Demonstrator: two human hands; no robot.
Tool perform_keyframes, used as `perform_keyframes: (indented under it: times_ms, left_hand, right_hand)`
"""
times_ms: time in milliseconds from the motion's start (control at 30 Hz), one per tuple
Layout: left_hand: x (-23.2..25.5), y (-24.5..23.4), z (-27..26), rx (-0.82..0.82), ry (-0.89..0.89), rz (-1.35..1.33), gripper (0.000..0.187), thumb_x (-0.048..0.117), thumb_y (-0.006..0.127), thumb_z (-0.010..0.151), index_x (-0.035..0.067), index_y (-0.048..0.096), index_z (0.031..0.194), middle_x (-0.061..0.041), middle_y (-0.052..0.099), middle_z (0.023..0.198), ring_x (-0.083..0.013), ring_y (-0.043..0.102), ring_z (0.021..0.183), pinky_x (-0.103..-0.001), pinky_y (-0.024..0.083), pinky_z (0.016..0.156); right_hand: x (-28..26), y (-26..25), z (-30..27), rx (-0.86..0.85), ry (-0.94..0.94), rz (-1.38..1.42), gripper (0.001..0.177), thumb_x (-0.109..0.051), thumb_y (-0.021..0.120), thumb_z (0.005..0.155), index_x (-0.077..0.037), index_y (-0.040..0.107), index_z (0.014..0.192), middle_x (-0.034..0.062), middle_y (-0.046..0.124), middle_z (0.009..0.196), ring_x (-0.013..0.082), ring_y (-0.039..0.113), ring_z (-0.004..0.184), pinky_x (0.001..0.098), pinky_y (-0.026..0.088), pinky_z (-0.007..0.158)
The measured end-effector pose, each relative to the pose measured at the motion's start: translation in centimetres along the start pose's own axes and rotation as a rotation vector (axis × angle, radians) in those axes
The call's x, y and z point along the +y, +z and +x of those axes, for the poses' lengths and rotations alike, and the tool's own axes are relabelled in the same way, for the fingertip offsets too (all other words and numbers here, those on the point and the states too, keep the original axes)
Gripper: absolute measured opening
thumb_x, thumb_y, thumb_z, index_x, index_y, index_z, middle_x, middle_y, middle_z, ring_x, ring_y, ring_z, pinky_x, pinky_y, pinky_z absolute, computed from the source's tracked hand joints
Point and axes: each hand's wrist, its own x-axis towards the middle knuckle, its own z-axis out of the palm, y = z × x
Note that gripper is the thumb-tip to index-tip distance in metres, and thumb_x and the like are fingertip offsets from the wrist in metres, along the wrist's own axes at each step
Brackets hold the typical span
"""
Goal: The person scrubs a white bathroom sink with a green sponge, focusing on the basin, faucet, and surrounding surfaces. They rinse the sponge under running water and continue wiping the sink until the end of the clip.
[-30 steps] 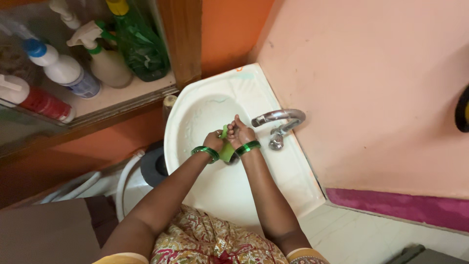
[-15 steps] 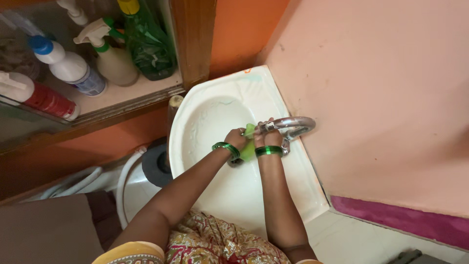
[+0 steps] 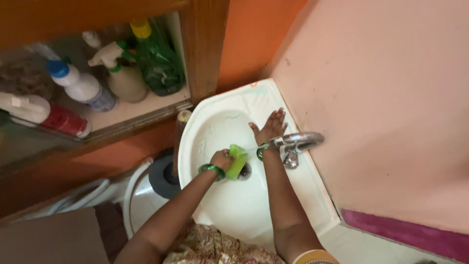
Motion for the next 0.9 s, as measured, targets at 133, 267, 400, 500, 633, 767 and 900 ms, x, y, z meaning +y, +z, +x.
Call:
perform_keyframes:
  times_ms: [133,267,400,500,633,767,900]
  left_hand:
    - [-1.7,-0.7,0.2,0.005,-0.019,-0.086,0.043,0.023,0.071,0.086,0.004,0.069,0.125,-0.019,0.078,0.103,-0.0276,0.077,0.088,-0.037,0.059,0.081]
    - [-1.9,-1.5,0.2,-0.008,-0.022,-0.16,0.042,0.021,0.071,0.085,0.004,0.069,0.124,-0.018,0.078,0.103,-0.0257,0.076,0.087,-0.037,0.06,0.078]
    - [-1.9,-2.2,0.2,-0.001,-0.044,-0.136,0.041,0.021,0.07,0.088,0.003,0.07,0.124,-0.018,0.077,0.104,-0.025,0.076,0.089,-0.036,0.059,0.081]
    - [-2.1,-2.3,0.0,-0.012,-0.067,-0.215,0.041,0.02,0.069,0.088,0.002,0.068,0.125,-0.018,0.078,0.106,-0.0251,0.076,0.092,-0.036,0.058,0.082]
    - [-1.9,-2.0,0.5,0.028,-0.113,-0.241,0.043,0.019,0.069,0.089,0.001,0.065,0.128,-0.019,0.077,0.107,-0.0251,0.076,0.093,-0.036,0.058,0.083]
    - [-2.4,-2.6,0.9,0.086,-0.108,-0.206,0.041,0.018,0.067,0.089,-0.001,0.069,0.125,-0.02,0.078,0.104,-0.027,0.076,0.089,-0.037,0.058,0.079]
    - [-2.2,-2.4,1.5,0.077,-0.125,-0.23,0.042,0.017,0.066,0.088,-0.003,0.068,0.125,-0.022,0.077,0.103,-0.0284,0.077,0.086,-0.038,0.06,0.076]
  right_hand:
    - [-0.5,0.8,4.8,-0.086,-0.183,0.0,0.116,-0.078,0.053,0.088,0.006,0.016,0.159,0.0226,0.008,0.169,0.0332,0.005,0.158,0.0548,0.008,0.126]
    - [-0.8,0.8,7.5,-0.106,-0.362,0.322,0.106,-0.072,0.047,0.089,-0.001,0.022,0.164,0.0178,0.019,0.172,0.0295,0.014,0.16,0.0547,0.011,0.129]
    - [-2.7,-0.6,7.8,-0.058,-0.289,0.033,0.11,-0.072,0.054,0.088,0.007,0.019,0.156,0.0252,0.01,0.167,0.035,0.008,0.155,0.0538,0.01,0.122]
    - [-3.7,-1.6,7.0,-0.213,-0.334,-0.126,0.107,-0.072,0.054,0.089,0.005,0.021,0.156,0.0239,0.012,0.166,0.0336,0.006,0.157,0.0527,0.01,0.123]
    - [-2.7,-0.2,4.9,-0.053,-0.63,0.024,0.088,-0.059,0.053,0.095,0.003,0.032,0.154,0.0246,0.028,0.163,0.0373,0.022,0.154,0.0597,0.017,0.119]
    - [-2.0,5.8,-2.0,-0.05,-0.09,1.236,0.055,-0.046,0.057,0.101,0.001,0.066,0.129,0.0214,0.067,0.137,0.0345,0.065,0.132,0.0484,0.052,0.113]
    - [-1.1,8.2,-5.9,-0.256,0.687,2.239,0.042,-0.031,0.056,0.102,0.007,0.06,0.121,0.0246,0.065,0.129,0.0396,0.064,0.119,0.0496,0.051,0.101]
